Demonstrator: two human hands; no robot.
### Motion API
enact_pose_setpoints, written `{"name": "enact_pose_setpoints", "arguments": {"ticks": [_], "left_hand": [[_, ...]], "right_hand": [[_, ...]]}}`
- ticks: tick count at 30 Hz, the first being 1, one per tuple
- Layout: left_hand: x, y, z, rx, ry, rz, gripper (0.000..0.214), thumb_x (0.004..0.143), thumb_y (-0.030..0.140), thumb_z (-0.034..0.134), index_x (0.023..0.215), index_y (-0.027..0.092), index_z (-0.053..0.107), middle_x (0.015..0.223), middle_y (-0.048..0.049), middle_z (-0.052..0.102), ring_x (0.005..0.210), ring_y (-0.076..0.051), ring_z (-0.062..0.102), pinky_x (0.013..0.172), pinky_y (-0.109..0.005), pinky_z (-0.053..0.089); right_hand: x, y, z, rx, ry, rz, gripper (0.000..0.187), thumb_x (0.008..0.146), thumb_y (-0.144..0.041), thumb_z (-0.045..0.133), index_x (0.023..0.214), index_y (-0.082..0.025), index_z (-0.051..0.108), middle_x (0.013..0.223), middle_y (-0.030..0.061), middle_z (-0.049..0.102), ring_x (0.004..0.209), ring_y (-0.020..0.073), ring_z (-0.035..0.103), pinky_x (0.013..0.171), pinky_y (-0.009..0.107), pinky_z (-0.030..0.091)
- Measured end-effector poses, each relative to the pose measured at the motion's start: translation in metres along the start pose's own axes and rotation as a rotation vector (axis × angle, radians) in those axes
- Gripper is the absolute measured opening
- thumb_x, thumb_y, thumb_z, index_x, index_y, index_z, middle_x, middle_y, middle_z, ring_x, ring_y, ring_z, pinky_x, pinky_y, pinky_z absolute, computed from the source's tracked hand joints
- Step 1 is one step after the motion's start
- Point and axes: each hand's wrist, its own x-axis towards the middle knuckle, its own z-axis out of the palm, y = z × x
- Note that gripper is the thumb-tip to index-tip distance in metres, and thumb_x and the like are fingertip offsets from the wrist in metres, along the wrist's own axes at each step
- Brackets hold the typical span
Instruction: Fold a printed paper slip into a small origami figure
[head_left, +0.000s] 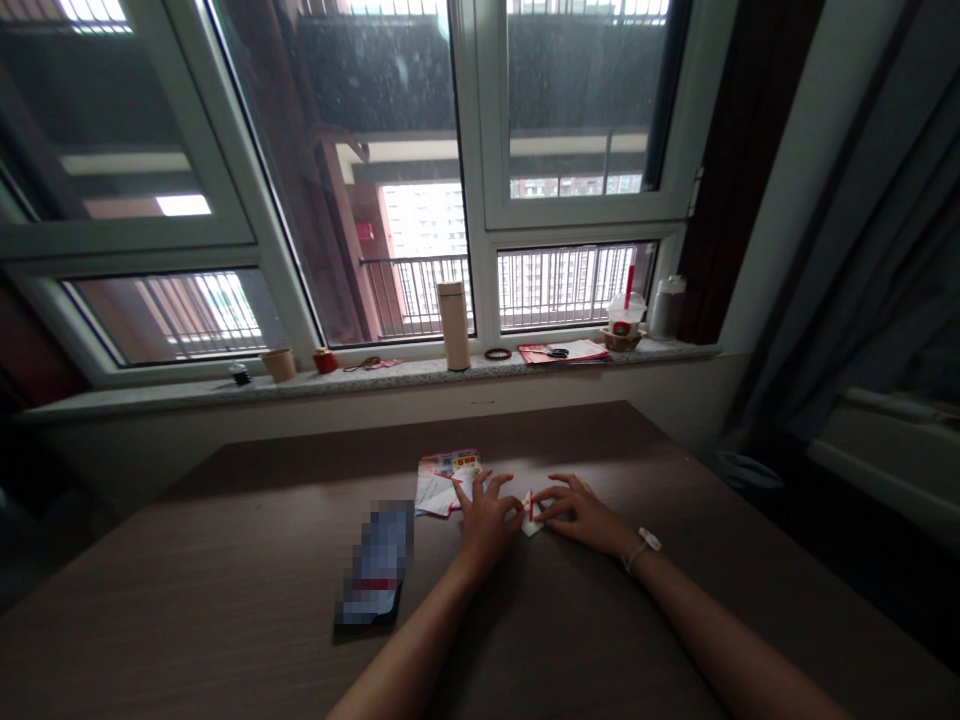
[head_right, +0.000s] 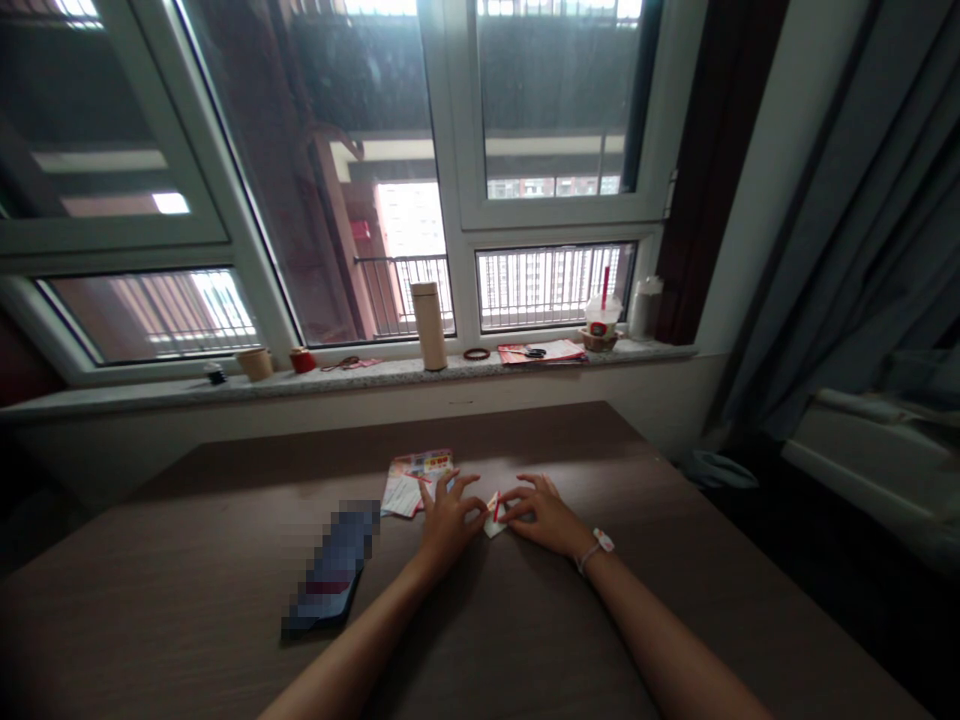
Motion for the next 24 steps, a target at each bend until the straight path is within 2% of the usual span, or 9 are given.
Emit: {"name": "enact_pose_setpoints", "arguments": {"ticks": [12,16,21,24], "left_hand": [[0.0006,-0.0043,0.0061,-0.003,0.091,-0.063,0.005,0.08,0.03,0.067,0.077,0.027,0.068,0.128,0.0009,0.059,0.13,-0.031,0.036,0.105,-0.074,0.006],[0.0012,-0.0037,0.0062,0.005,0.084,-0.09,0.003,0.081,0.028,0.065,0.08,0.025,0.065,0.127,-0.0004,0.059,0.13,-0.03,0.037,0.105,-0.074,0.007],[0.0019,-0.0012,0.0037,0.006,0.066,-0.119,0.002,0.082,0.025,0.063,0.081,0.024,0.064,0.128,-0.002,0.059,0.13,-0.03,0.037,0.106,-0.073,0.009],[0.0015,-0.0017,0.0036,-0.002,0.051,-0.114,0.002,0.081,0.025,0.064,0.08,0.024,0.065,0.128,-0.002,0.058,0.13,-0.031,0.036,0.106,-0.073,0.008]], "right_hand": [[0.001,0.0044,0.0038,0.026,-0.009,-0.014,0.021,0.084,-0.045,0.057,0.098,-0.04,0.072,0.124,-0.0042,0.063,0.133,0.0261,0.031,0.113,0.052,0.017],[0.0004,0.005,0.0037,0.02,-0.018,-0.005,0.022,0.085,-0.045,0.056,0.099,-0.039,0.073,0.123,-0.003,0.063,0.133,0.0266,0.031,0.114,0.052,0.016],[0.0003,0.0037,0.0028,0.009,-0.03,0.007,0.023,0.085,-0.046,0.056,0.1,-0.038,0.072,0.124,-0.002,0.063,0.133,0.0282,0.031,0.114,0.056,0.008],[0.0,0.0035,0.0032,0.006,-0.028,0.002,0.023,0.085,-0.046,0.056,0.099,-0.038,0.072,0.123,-0.002,0.063,0.133,0.0275,0.032,0.114,0.056,0.009]]}}
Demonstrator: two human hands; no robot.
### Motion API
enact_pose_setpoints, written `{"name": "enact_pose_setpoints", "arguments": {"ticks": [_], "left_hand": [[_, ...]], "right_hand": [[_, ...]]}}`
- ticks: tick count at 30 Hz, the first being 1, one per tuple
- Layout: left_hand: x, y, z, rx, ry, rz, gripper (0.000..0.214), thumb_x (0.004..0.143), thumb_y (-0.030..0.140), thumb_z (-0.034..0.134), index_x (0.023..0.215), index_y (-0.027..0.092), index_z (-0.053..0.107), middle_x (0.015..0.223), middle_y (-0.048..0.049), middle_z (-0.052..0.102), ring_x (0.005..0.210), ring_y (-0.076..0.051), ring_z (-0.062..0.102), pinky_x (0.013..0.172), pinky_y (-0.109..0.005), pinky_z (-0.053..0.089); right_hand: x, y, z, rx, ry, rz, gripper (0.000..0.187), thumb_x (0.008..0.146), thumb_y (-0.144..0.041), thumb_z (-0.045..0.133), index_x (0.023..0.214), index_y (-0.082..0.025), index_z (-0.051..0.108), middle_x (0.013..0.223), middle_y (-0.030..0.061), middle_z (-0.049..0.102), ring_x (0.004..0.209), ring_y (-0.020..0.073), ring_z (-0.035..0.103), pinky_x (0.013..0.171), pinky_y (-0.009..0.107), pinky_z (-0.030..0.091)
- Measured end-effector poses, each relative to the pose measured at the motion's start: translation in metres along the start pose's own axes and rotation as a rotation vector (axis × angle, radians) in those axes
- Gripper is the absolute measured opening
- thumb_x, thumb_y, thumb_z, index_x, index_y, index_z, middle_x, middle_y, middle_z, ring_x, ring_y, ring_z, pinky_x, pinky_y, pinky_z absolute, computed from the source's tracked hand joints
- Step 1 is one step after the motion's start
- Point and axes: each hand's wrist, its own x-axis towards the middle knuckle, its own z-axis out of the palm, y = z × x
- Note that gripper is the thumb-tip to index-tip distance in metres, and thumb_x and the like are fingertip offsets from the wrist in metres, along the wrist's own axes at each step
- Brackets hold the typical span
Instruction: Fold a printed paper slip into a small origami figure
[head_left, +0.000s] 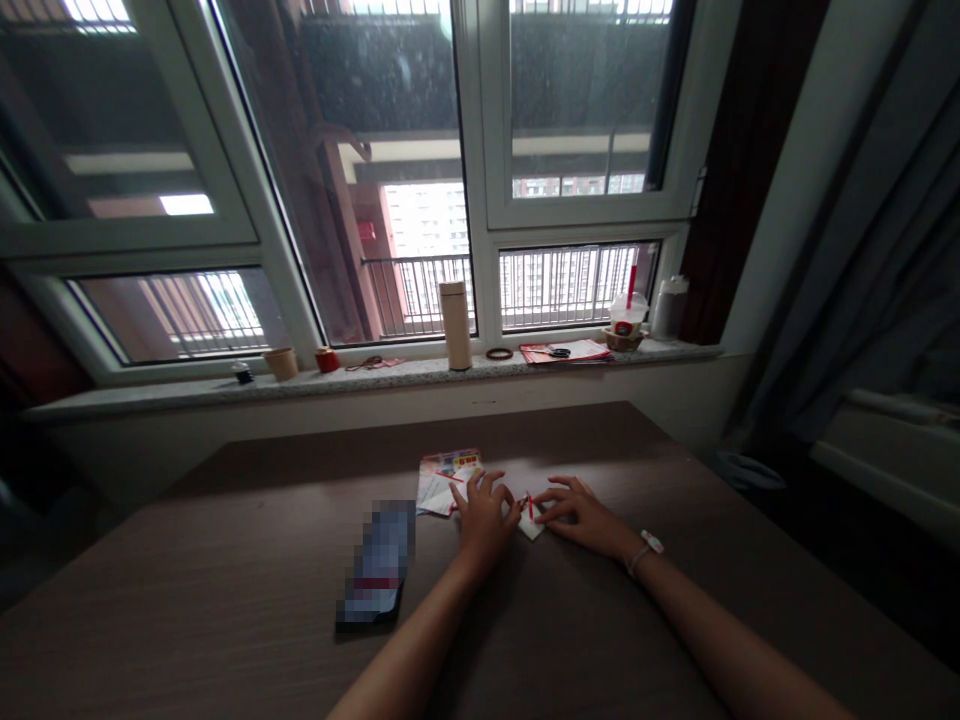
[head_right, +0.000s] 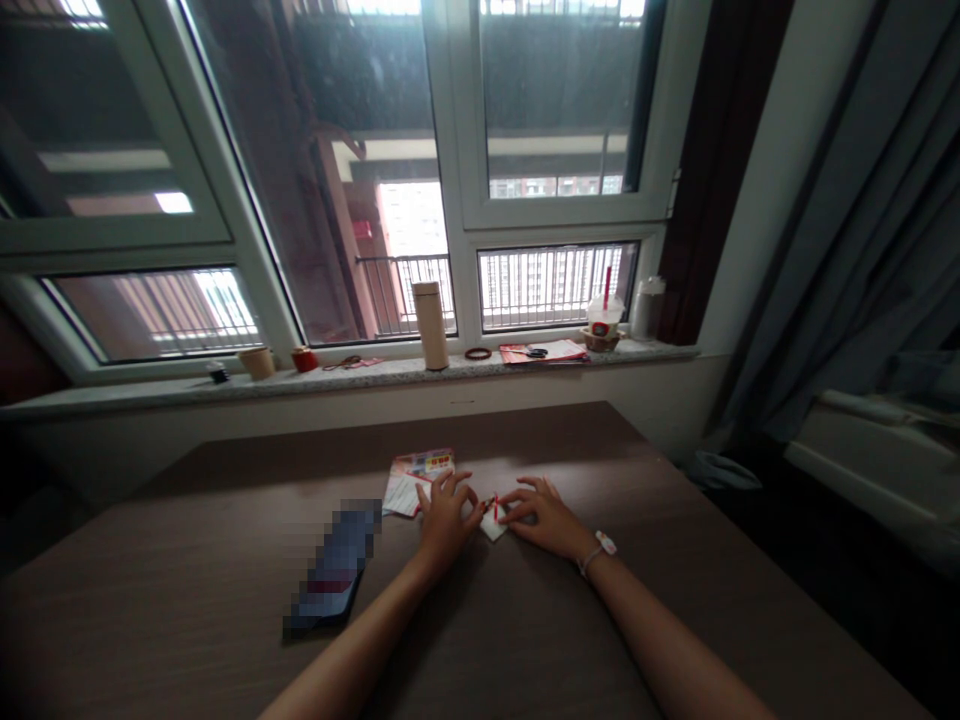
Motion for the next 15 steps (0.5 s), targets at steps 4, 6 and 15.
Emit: {"name": "enact_pose_setpoints", "arguments": {"ticks": [4,6,15], "left_hand": [[-0.0015,-0.0015,0.0005,-0.02,-0.02,0.028,0.004,0.08,0.029,0.066,0.081,0.026,0.067,0.13,-0.0015,0.056,0.131,-0.03,0.034,0.106,-0.072,0.005],[-0.0022,-0.0018,0.0005,-0.03,-0.036,0.041,0.004,0.079,0.03,0.067,0.082,0.028,0.069,0.131,-0.0005,0.056,0.132,-0.03,0.034,0.106,-0.072,0.003],[-0.0017,0.0002,-0.0033,-0.012,-0.065,0.024,0.005,0.08,0.027,0.066,0.078,0.027,0.071,0.129,-0.0009,0.057,0.13,-0.03,0.036,0.105,-0.074,0.006]], "right_hand": [[-0.0011,0.0005,0.0019,-0.01,0.027,-0.017,0.021,0.084,-0.042,0.058,0.1,-0.039,0.071,0.123,-0.0035,0.063,0.132,0.0256,0.035,0.114,0.053,0.013],[-0.0015,0.0009,0.0027,-0.01,0.034,-0.018,0.021,0.083,-0.042,0.06,0.102,-0.038,0.071,0.124,-0.0033,0.063,0.131,0.0255,0.036,0.114,0.053,0.015],[-0.0012,-0.0057,0.0029,-0.042,0.053,-0.004,0.027,0.086,-0.048,0.054,0.108,-0.038,0.068,0.121,-0.0013,0.064,0.13,0.0266,0.037,0.113,0.057,0.008]]}}
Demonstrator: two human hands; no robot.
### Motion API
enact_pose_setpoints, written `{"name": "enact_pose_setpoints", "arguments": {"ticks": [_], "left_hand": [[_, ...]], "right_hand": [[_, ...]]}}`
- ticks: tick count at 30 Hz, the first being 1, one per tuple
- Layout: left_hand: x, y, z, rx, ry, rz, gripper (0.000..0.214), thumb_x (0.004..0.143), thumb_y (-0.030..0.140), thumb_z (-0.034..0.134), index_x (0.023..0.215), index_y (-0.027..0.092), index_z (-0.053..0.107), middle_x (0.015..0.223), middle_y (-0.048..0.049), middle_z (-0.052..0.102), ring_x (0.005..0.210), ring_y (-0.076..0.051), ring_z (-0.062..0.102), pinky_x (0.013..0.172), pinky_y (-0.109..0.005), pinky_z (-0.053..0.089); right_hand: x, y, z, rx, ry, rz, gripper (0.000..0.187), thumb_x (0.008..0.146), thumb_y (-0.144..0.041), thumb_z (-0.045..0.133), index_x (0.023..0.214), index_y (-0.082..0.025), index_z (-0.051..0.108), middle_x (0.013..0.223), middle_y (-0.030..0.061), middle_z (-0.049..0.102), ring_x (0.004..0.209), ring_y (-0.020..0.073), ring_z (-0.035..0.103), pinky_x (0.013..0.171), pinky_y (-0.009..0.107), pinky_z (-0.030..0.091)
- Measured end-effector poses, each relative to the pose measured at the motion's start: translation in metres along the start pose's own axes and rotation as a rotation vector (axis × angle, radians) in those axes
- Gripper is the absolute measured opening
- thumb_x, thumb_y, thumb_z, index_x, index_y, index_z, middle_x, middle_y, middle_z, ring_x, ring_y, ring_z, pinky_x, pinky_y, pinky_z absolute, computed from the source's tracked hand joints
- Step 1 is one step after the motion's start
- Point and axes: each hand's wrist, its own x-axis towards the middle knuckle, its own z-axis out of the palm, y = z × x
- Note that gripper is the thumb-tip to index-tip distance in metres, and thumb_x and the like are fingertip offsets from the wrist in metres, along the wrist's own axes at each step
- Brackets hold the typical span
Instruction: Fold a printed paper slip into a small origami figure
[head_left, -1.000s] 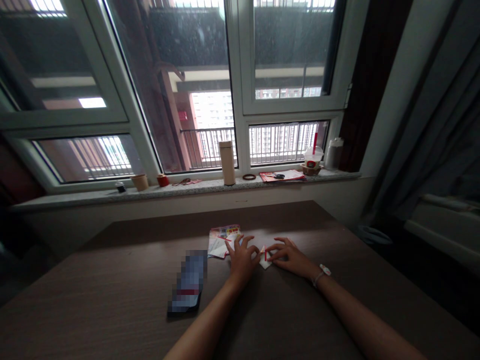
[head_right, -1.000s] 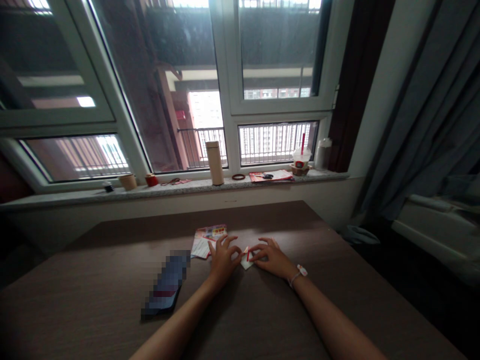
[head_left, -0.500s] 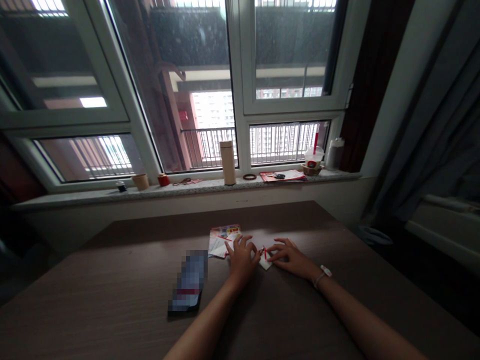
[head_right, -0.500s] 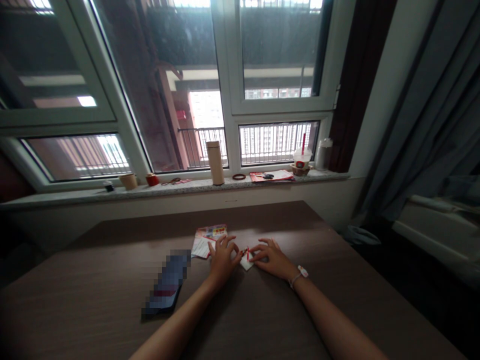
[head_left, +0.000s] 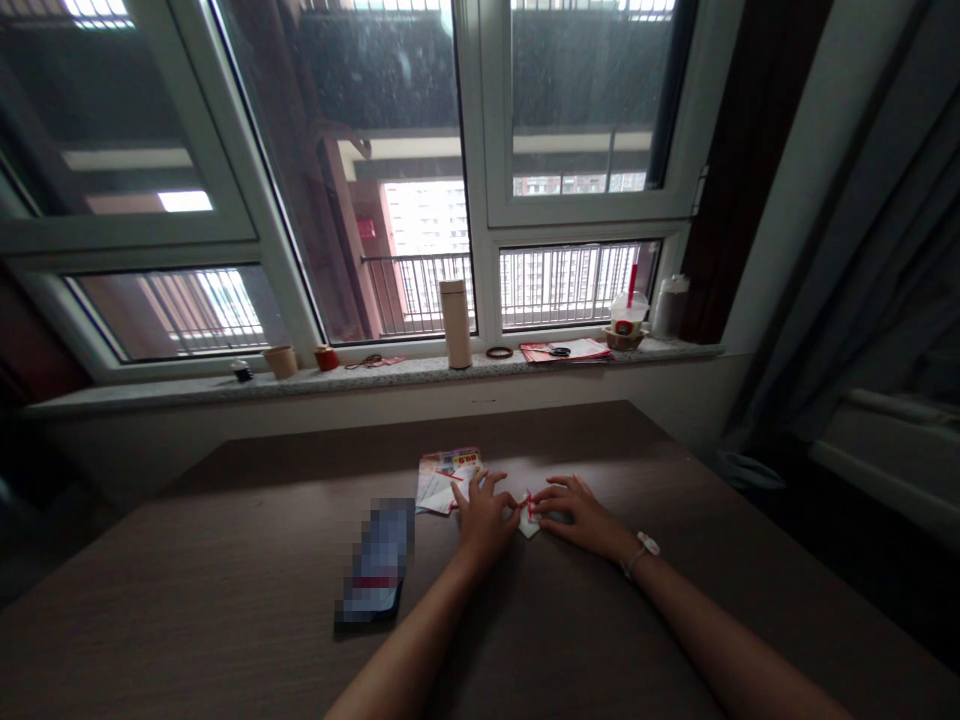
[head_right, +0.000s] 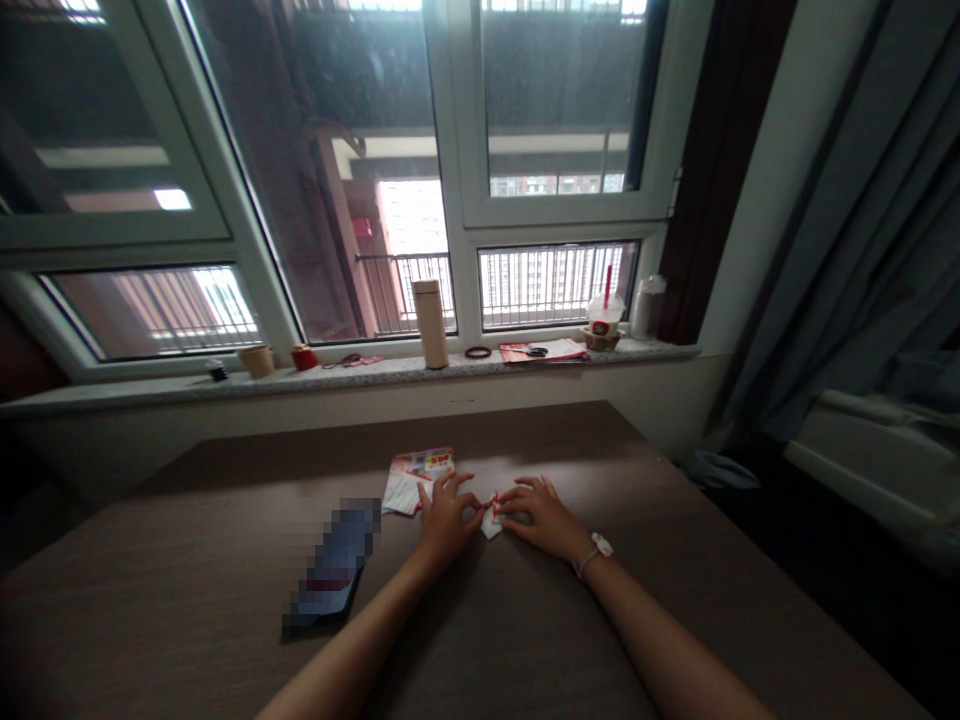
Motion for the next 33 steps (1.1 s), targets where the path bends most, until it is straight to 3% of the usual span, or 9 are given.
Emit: {"name": "enact_pose_setpoints", "arguments": {"ticks": [7,11,14,23,29,33], "left_hand": [[0.0,-0.003,0.004,-0.001,0.012,-0.008,0.004,0.08,0.026,0.066,0.078,0.025,0.069,0.129,-0.0011,0.057,0.13,-0.029,0.036,0.106,-0.073,0.005],[0.0,-0.005,0.006,-0.021,-0.014,0.005,0.008,0.077,0.028,0.07,0.083,0.032,0.073,0.131,0.0009,0.055,0.132,-0.03,0.033,0.105,-0.073,0.003],[-0.001,-0.005,0.005,-0.017,-0.057,0.003,0.009,0.076,0.032,0.071,0.083,0.036,0.074,0.133,0.002,0.053,0.133,-0.031,0.031,0.104,-0.074,0.001],[-0.001,-0.003,0.002,-0.013,-0.101,-0.04,0.012,0.081,0.038,0.064,0.079,0.033,0.074,0.134,0.0015,0.053,0.134,-0.031,0.031,0.104,-0.074,-0.001],[0.0,0.0,-0.002,-0.023,-0.099,-0.061,0.015,0.083,0.04,0.062,0.077,0.033,0.074,0.132,0.001,0.055,0.133,-0.031,0.032,0.103,-0.075,0.001],[0.0,0.0,-0.003,-0.016,-0.121,-0.068,0.017,0.083,0.043,0.061,0.079,0.033,0.075,0.133,0.0006,0.054,0.134,-0.032,0.031,0.104,-0.074,-0.001]], "right_hand": [[0.001,0.0,0.0,-0.012,-0.013,0.0,0.027,0.085,-0.049,0.056,0.107,-0.039,0.068,0.121,-0.0019,0.064,0.131,0.0271,0.036,0.113,0.058,0.005],[0.001,0.004,0.002,0.015,-0.008,0.015,0.031,0.081,-0.052,0.06,0.108,-0.037,0.068,0.122,-0.0007,0.064,0.13,0.0277,0.037,0.113,0.058,0.006],[0.001,0.005,0.004,0.03,0.036,0.042,0.031,0.081,-0.053,0.061,0.105,-0.035,0.068,0.12,-0.0004,0.066,0.129,0.0275,0.039,0.113,0.058,0.005],[0.006,-0.005,0.017,-0.037,0.184,0.067,0.023,0.077,-0.048,0.066,0.091,-0.03,0.07,0.107,-0.0007,0.071,0.125,0.0283,0.045,0.11,0.061,0.002],[0.006,-0.01,0.016,-0.063,0.21,0.003,0.018,0.085,-0.041,0.056,0.084,-0.029,0.07,0.1,-0.0002,0.073,0.12,0.0254,0.05,0.111,0.061,0.001],[0.006,-0.008,0.018,-0.026,0.223,0.039,0.019,0.086,-0.038,0.054,0.084,-0.027,0.069,0.1,0.0011,0.072,0.119,0.0239,0.052,0.112,0.06,0.001]]}}
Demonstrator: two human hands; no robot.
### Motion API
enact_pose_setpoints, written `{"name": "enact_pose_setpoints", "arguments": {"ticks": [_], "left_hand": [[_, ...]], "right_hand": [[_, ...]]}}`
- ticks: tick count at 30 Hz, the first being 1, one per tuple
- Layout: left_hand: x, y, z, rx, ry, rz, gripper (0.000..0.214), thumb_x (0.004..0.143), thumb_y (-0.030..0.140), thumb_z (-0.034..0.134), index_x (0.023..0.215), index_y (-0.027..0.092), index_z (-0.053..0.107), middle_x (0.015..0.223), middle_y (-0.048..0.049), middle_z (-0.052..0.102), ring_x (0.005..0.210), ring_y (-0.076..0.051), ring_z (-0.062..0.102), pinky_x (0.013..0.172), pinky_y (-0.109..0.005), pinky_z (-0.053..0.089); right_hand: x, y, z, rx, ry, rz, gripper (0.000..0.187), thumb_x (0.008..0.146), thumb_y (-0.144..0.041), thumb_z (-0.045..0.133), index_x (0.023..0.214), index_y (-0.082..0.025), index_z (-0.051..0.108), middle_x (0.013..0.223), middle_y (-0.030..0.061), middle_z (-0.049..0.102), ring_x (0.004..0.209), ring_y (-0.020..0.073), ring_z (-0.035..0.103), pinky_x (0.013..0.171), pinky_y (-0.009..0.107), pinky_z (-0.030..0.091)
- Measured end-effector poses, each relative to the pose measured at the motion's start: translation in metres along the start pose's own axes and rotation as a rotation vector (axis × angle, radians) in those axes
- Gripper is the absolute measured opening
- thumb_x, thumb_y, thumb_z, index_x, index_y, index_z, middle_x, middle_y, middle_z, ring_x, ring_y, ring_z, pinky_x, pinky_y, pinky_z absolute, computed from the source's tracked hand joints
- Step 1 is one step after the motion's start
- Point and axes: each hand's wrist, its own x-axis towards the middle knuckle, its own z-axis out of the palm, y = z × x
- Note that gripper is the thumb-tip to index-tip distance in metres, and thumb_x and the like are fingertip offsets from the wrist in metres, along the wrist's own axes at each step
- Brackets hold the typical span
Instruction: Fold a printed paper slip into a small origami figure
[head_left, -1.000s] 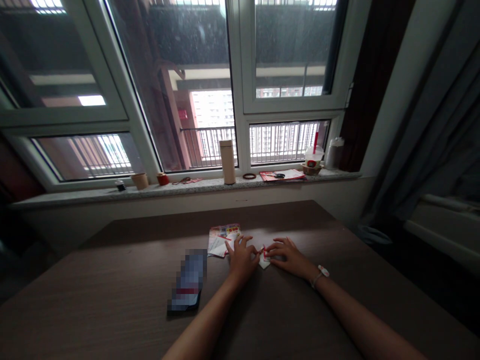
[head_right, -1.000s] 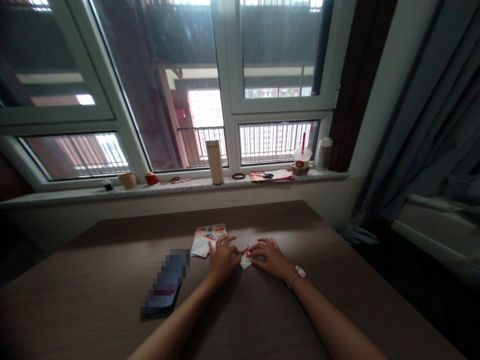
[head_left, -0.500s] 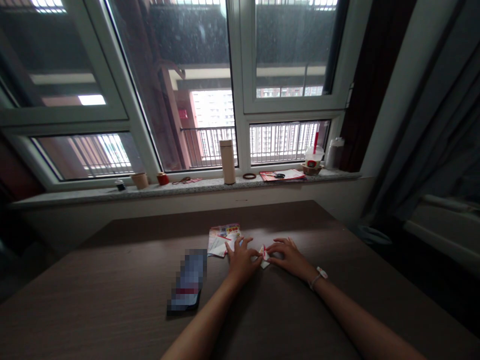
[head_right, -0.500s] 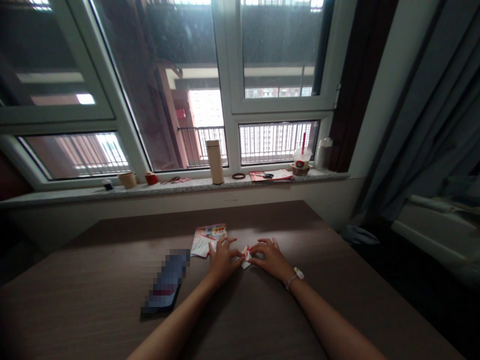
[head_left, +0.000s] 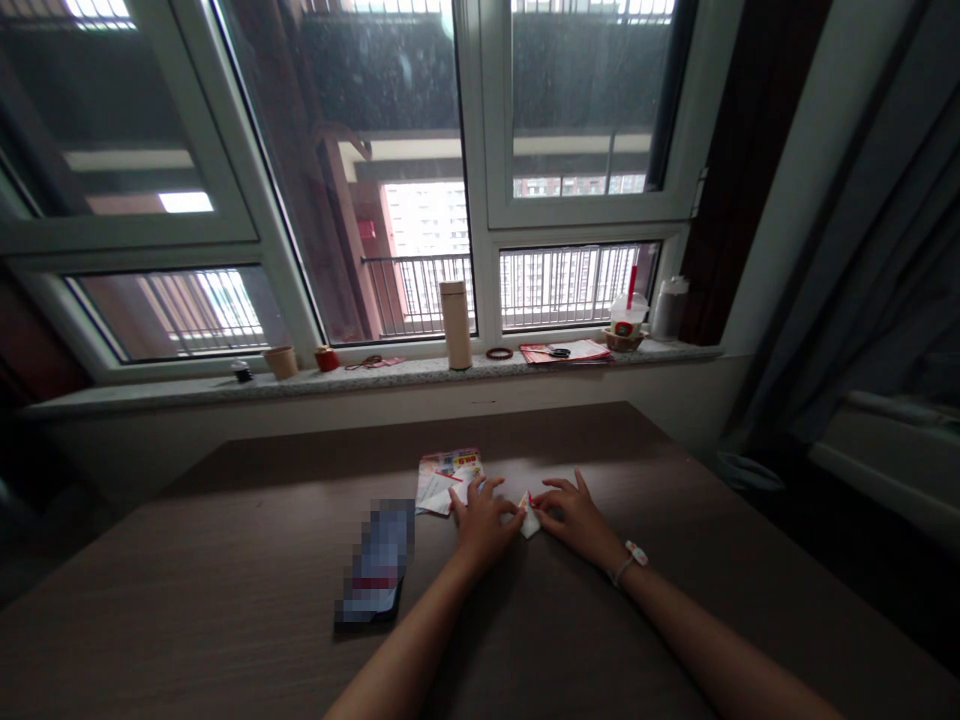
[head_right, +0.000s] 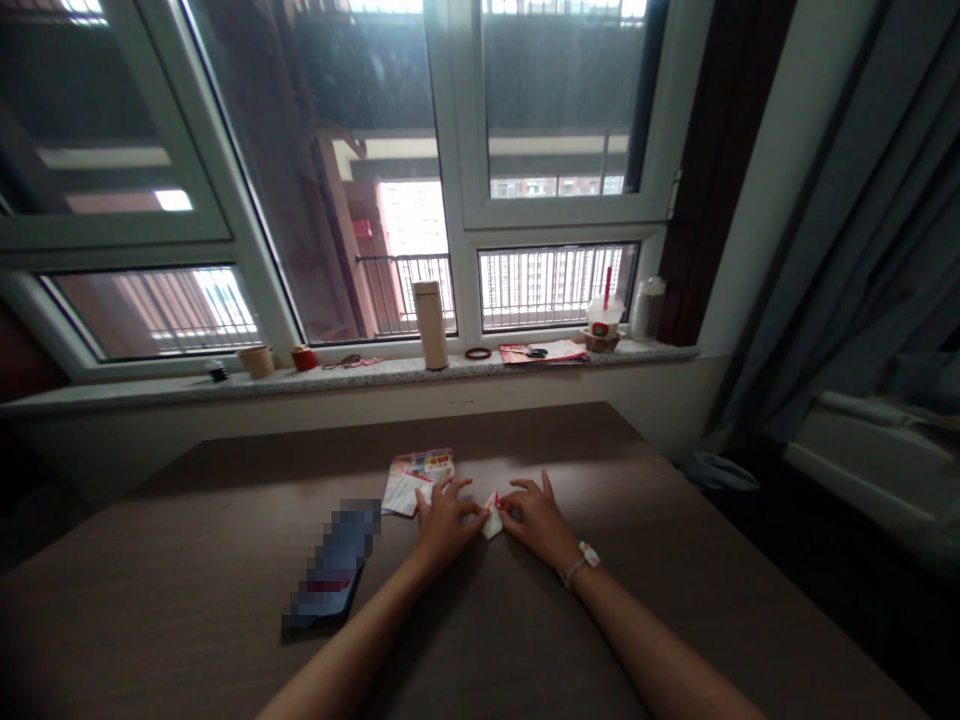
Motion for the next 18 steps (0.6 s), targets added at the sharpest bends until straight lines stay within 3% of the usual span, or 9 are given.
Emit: {"name": "enact_pose_setpoints", "arguments": {"ticks": [4,9,18], "left_hand": [[0.0004,-0.0035,0.0025,0.014,-0.007,0.006,0.016,0.083,0.044,0.062,0.081,0.035,0.075,0.135,0.0013,0.052,0.134,-0.032,0.029,0.103,-0.075,-0.001],[-0.0002,-0.0039,0.003,-0.005,0.002,-0.002,0.011,0.077,0.039,0.069,0.087,0.038,0.074,0.134,0.0002,0.053,0.134,-0.033,0.03,0.101,-0.076,0.001],[-0.001,-0.004,0.0016,0.0,0.01,-0.006,0.011,0.079,0.04,0.068,0.087,0.036,0.074,0.133,-0.0005,0.053,0.133,-0.033,0.032,0.102,-0.076,0.001]], "right_hand": [[0.0,0.0029,0.0023,0.033,-0.001,0.036,0.021,0.086,-0.039,0.053,0.086,-0.025,0.069,0.104,0.0032,0.071,0.121,0.0247,0.051,0.112,0.061,0.002],[-0.0016,0.0043,0.0005,0.02,-0.029,0.008,0.02,0.086,-0.044,0.055,0.088,-0.029,0.069,0.106,0.0008,0.07,0.123,0.0256,0.048,0.111,0.063,0.001],[-0.0032,0.0054,-0.0032,-0.026,-0.094,-0.011,0.015,0.083,-0.043,0.06,0.085,-0.033,0.071,0.115,-0.0018,0.067,0.126,0.0273,0.042,0.109,0.063,0.003]]}}
